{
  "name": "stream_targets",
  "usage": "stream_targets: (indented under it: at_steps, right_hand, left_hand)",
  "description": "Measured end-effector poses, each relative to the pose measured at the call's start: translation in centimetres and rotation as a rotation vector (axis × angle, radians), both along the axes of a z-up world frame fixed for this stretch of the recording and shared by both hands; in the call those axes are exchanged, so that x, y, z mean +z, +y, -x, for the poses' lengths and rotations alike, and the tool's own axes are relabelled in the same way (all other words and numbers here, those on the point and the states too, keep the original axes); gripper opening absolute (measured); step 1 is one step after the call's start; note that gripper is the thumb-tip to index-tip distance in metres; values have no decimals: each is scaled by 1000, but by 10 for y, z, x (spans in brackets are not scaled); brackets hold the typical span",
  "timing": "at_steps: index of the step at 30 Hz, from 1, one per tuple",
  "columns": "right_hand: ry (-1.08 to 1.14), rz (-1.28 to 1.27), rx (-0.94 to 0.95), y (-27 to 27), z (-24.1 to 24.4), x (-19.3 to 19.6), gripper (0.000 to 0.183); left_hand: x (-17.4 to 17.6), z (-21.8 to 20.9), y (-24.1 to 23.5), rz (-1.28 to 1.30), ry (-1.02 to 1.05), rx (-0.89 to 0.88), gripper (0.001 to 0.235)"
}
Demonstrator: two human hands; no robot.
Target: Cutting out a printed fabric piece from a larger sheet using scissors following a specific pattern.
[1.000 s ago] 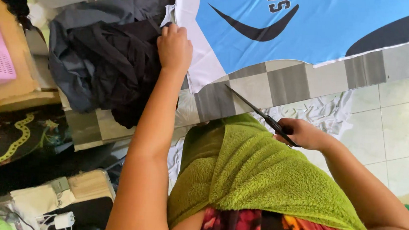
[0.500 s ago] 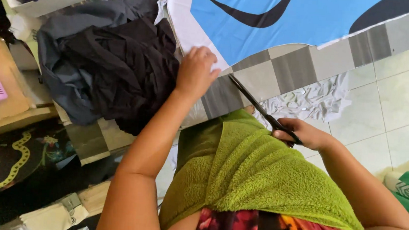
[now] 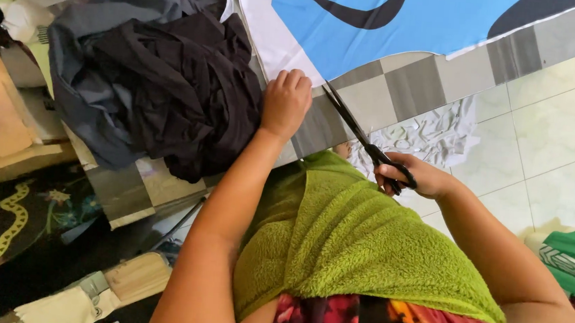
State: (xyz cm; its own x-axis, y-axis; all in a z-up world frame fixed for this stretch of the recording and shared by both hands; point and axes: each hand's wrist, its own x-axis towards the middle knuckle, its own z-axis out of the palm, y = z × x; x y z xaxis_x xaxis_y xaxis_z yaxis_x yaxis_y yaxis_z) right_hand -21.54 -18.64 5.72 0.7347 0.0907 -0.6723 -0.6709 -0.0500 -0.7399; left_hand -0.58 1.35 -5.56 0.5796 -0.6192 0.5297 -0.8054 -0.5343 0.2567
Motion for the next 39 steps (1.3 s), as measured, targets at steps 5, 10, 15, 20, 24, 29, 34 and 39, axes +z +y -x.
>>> stream_targets:
  at_steps: [5, 10, 15, 20, 24, 29, 34, 39]
  right_hand:
    - [-11, -3, -35, -6, -7, -26, 36]
    - [-6, -7, -55, -6, -22, -41, 37]
    - [26, -34, -94, -4, -32, -42, 43]
    - [49, -5, -81, -5, -41, -39, 44]
    - [19, 51, -74, -1, -47, -35, 42]
    - [-40, 119, -52, -1, -46, -38, 39]
    - [-9, 181, -67, 5, -50, -16, 38]
    - [22, 234, -54, 6, -53, -14, 36]
  left_hand:
    - [9, 4, 3, 33, -54, 1, 11]
    - [10, 5, 6, 75, -96, -4, 8]
    - [9, 5, 6, 98, -114, -25, 8]
    - [4, 5, 6, 125, -138, -31, 6]
    - [0, 4, 5, 142, -162, -24, 5]
    - [3, 3, 5, 152, -155, -28, 5]
    - [11, 5, 7, 155, -150, -30, 6]
    - [13, 3, 8, 156, -128, -33, 5]
